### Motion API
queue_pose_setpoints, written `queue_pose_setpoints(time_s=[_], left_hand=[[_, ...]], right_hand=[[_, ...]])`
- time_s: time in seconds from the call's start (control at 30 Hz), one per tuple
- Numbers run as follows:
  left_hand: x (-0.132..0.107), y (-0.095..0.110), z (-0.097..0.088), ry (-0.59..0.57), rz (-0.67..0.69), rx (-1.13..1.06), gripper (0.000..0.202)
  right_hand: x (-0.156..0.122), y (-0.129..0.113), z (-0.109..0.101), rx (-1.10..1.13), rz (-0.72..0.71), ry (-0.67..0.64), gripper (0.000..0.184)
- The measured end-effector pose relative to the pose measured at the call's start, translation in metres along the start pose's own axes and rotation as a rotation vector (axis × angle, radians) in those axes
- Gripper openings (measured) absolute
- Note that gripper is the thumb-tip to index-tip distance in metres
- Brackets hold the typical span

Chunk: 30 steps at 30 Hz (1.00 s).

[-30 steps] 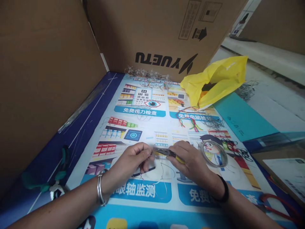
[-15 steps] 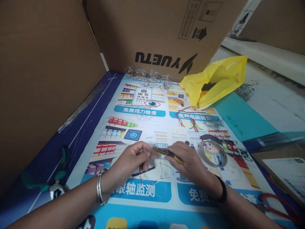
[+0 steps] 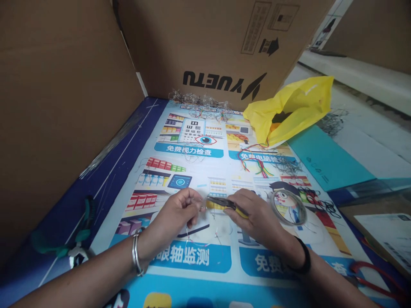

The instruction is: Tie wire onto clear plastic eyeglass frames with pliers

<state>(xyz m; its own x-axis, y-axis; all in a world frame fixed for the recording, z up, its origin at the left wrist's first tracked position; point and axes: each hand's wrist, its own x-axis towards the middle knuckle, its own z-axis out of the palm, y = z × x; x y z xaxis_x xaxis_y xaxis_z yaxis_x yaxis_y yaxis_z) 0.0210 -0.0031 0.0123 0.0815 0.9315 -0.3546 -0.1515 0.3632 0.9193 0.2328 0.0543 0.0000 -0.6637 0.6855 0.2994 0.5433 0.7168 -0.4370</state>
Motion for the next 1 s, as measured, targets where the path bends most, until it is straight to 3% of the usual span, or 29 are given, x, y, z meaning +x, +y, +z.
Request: queue_pose_setpoints(time_s=[0.2, 0.47, 0.73, 1.0], left_hand=[[0.001, 0.000, 0.001, 0.076, 0.043, 0.027, 0.014], [0.001, -0.003, 0.001, 0.032, 0.033, 0.067, 0.012], [0.001, -0.008, -0.001, -0.002, 0.052, 0.111, 0.010], [0.004, -0.014, -0.003, 0.002, 0.069, 0.153, 0.011]], right_hand=[[-0.002, -0.010, -0.021, -0.121, -0.030, 0.015, 0.016], [-0.001, -0.033, -0.017, -0.428, -0.105, -0.039, 0.015], [-0.001, -0.028, -0.014, -0.383, -0.139, -0.008, 0.016], [-0.001, -0.026, -0.014, -0.455, -0.166, -0.073, 0.013]])
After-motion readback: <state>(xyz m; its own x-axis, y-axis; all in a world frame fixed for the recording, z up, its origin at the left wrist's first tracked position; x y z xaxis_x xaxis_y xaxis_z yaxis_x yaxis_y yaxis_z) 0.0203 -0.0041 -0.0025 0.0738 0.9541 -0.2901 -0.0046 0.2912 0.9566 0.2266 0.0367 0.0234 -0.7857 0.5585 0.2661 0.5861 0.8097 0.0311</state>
